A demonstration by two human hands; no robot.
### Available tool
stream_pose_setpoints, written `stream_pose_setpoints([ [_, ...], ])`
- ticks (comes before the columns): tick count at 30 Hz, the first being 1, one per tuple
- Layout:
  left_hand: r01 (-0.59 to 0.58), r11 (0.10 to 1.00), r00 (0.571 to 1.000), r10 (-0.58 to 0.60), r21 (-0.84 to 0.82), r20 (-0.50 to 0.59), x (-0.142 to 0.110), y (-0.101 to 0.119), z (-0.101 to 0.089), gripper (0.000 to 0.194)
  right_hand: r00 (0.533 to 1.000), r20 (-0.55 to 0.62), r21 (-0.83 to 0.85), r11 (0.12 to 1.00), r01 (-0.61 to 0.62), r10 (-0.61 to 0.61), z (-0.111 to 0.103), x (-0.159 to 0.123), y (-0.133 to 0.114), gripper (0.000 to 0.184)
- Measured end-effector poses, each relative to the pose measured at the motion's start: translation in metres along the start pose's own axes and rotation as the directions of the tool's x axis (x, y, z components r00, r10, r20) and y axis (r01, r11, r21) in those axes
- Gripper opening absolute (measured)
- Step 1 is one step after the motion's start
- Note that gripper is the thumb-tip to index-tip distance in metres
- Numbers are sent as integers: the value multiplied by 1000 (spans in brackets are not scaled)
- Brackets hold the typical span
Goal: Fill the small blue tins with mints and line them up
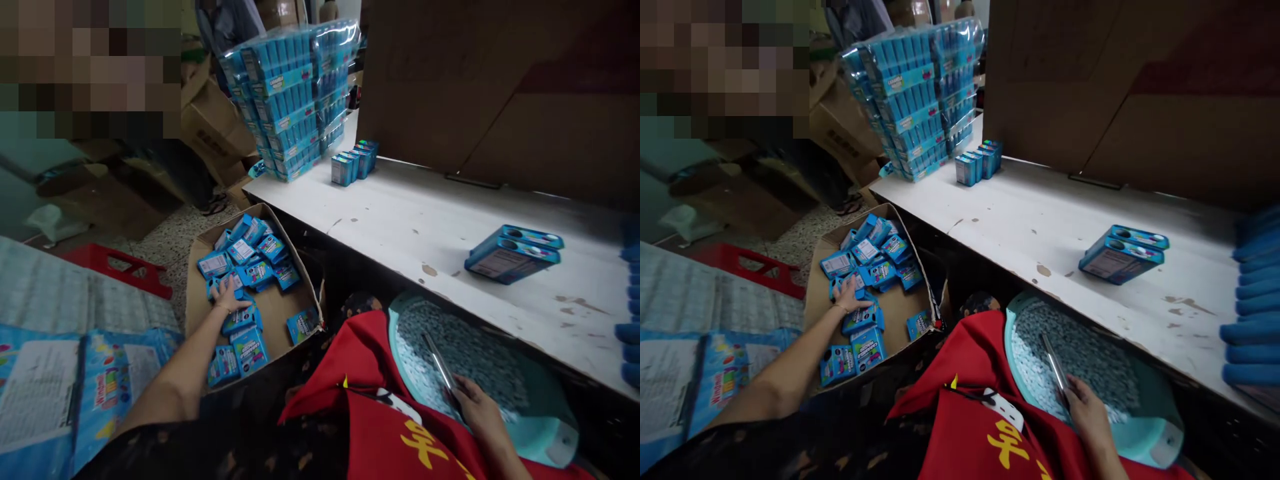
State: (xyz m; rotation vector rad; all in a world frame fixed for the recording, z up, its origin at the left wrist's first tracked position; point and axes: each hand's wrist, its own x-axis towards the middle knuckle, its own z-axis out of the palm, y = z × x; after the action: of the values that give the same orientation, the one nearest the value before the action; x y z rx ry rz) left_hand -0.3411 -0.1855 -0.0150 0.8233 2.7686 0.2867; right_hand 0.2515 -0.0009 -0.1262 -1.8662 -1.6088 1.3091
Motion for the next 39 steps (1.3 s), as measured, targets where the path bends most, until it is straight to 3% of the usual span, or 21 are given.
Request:
stream_pose_setpoints([
  [3, -102, 992, 994, 98, -76, -55, -6, 17, 10, 81, 996, 83, 34, 999, -30, 27, 0, 1, 2, 42],
  [6, -223, 964, 975, 222, -141, -25, -26, 36, 23, 55, 995, 97, 39, 999, 7, -10, 0, -1, -2, 39],
  [8, -235, 945, 971, 238, -229, -16, -43, 49, 30, 47, 994, 100, 48, 998, 28, -33, -1, -4, -7, 37],
  [10, -148, 883, 985, 172, -445, 14, -57, 64, 31, 44, 994, 100, 53, 998, 36, -42, -1, -7, -12, 37],
  [12, -34, 764, 990, 113, -644, 82, -67, 81, 24, 43, 994, 101, 55, 998, 45, -50, -1, -9, -16, 37],
  [16, 144, 463, 948, 188, -875, 256, -85, 112, -8, 38, 994, 72, 64, 995, 76, -81, 1, -9, -17, 34],
  [18, 230, 332, 923, 222, -915, 313, -95, 125, -24, 35, 992, 64, 74, 992, 101, -106, 2, -8, -17, 33],
  [22, 249, 320, 877, 327, -914, 353, -118, 155, -42, 37, 986, 69, 99, 985, 142, -149, 2, -8, -19, 33],
  [24, 267, 339, 812, 424, -902, 400, -132, 175, -40, 41, 987, 43, 84, 985, 150, -154, 1, -9, -23, 32],
  [26, 269, 397, 720, 522, -878, 457, -144, 200, -31, 47, 987, 1, 55, 986, 158, -158, 0, -12, -29, 32],
  [28, 186, 491, 639, 597, -851, 484, -152, 224, -16, 53, 986, -51, 28, 986, 162, -160, -2, -13, -33, 34],
  [30, -41, 593, 571, 675, -804, 468, -153, 244, 3, 53, 984, -97, 7, 989, 149, -148, -4, -13, -36, 38],
  [32, -380, 633, 500, 754, -675, 426, -151, 259, 23, 48, 984, -118, -8, 991, 135, -135, -5, -12, -36, 41],
  [35, -780, 493, 381, 862, -384, 333, -153, 268, 43, 41, 982, -118, -23, 989, 143, -145, -4, -13, -33, 42],
  [37, -908, 322, 216, 908, -268, 358, -160, 267, 47, 41, 983, -101, -49, 987, 150, -154, -4, -13, -30, 42],
  [39, -959, 163, 41, 890, -231, 455, -169, 264, 46, 46, 986, -69, -133, 981, 143, -153, -9, -10, -29, 42],
])
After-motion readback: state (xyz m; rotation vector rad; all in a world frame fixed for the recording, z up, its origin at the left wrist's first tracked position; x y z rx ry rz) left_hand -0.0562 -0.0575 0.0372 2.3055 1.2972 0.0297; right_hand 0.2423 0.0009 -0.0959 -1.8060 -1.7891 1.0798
